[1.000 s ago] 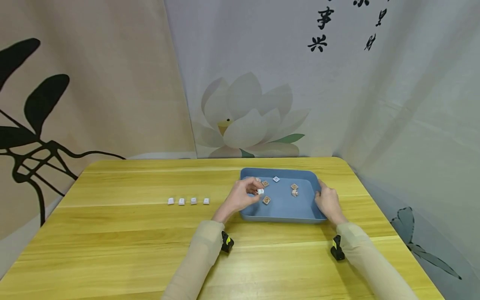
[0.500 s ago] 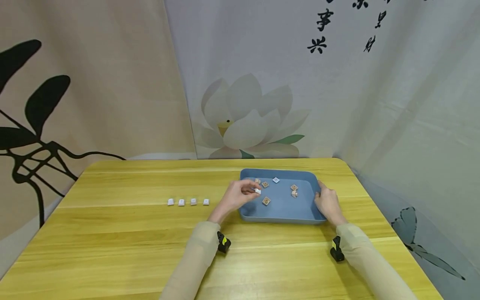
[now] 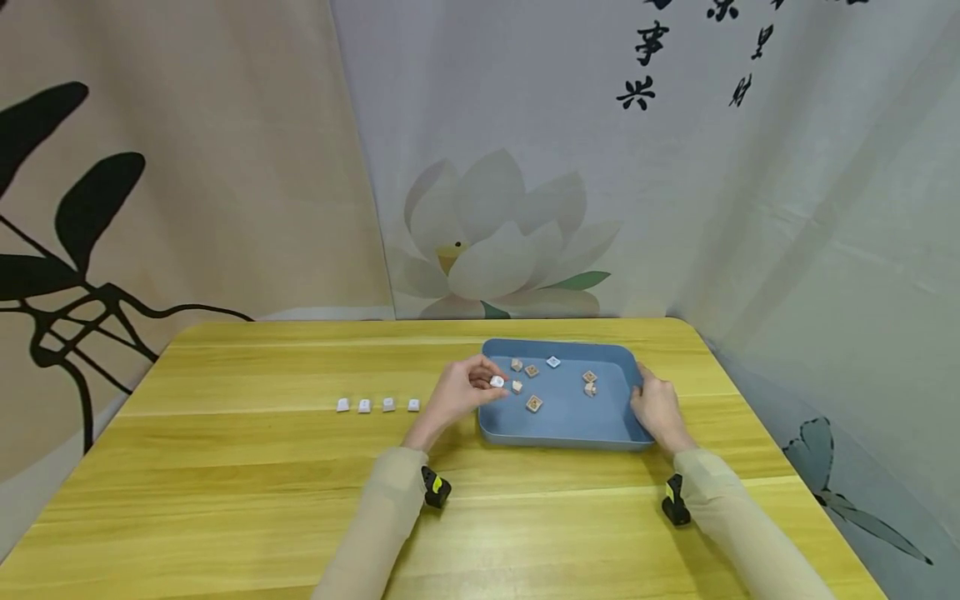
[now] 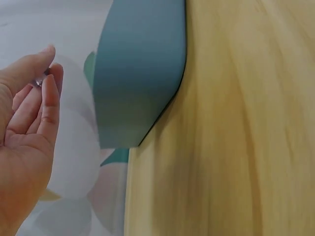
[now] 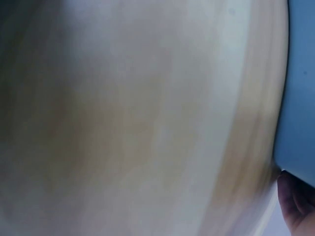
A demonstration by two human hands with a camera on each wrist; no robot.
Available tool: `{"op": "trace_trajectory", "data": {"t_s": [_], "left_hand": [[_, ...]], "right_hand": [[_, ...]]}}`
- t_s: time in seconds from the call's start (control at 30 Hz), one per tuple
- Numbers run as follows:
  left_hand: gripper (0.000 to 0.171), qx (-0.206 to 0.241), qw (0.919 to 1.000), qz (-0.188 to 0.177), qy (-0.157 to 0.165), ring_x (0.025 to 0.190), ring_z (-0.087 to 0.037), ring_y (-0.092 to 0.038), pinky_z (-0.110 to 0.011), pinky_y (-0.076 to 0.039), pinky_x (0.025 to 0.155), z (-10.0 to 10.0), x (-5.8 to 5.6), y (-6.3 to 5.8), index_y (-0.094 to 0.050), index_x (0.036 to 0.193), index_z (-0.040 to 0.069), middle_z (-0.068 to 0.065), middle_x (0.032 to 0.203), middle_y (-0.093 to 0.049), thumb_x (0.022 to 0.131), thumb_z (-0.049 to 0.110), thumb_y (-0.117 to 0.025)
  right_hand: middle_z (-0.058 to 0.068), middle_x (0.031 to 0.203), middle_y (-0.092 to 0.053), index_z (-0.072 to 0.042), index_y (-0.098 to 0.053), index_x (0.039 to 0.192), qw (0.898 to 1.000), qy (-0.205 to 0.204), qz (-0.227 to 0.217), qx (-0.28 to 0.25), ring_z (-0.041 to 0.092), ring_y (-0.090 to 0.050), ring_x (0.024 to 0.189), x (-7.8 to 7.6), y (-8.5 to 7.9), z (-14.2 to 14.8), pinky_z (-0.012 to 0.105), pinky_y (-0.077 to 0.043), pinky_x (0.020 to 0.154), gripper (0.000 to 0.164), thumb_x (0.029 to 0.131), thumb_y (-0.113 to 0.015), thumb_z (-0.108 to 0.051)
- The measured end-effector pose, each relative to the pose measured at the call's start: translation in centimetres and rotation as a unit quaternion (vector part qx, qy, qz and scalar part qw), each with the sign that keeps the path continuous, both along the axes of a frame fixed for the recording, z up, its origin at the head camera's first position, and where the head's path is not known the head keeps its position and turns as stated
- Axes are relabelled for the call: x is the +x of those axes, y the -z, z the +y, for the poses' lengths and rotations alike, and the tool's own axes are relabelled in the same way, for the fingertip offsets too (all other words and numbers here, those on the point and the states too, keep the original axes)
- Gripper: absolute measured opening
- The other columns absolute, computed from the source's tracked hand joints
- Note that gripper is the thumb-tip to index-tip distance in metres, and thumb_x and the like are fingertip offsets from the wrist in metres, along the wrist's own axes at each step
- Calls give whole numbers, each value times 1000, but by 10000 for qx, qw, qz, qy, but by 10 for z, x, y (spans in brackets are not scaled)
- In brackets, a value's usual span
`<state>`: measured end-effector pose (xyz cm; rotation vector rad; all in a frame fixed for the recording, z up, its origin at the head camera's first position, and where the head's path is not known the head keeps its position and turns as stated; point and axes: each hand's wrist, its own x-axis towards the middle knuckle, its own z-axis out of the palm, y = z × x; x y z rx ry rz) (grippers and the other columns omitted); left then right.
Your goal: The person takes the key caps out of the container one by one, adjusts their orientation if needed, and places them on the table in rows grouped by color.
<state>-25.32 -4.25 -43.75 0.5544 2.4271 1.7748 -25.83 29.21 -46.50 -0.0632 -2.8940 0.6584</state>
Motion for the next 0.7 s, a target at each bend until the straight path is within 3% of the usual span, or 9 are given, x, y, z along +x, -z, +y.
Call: {"op": "trace_trajectory", "data": {"t_s": [0.3,0.53,0.7], "left_hand": [[25,-244,9977,321,-549,89,-19,-65,-20,-53,75,-45,4,-5,-70,111,7,-13,110,-68,87,11,-69],[26,-357,9927,196,-1136,75,-11,-59,-20,-51,66,-86,9,-7,-70,108,11,-11,96,-66,84,22,-73],[30,-545,9852,366,-1581,77,-7,-58,-17,-50,67,-116,14,-6,-68,112,9,-11,105,-63,86,24,-71]], "right_hand": [[40,106,-60,14,-39,137,10000,40,33,69,20,-50,52,0,-1,-1,29,-42,48,49,90,-47,0],[35,87,-65,13,-39,137,10000,54,9,23,17,-45,47,0,-1,-2,25,-37,44,50,90,-47,-1],[32,82,-65,12,-39,138,10000,64,-17,8,16,-43,46,0,-1,-1,25,-36,44,50,91,-47,-1]]}}
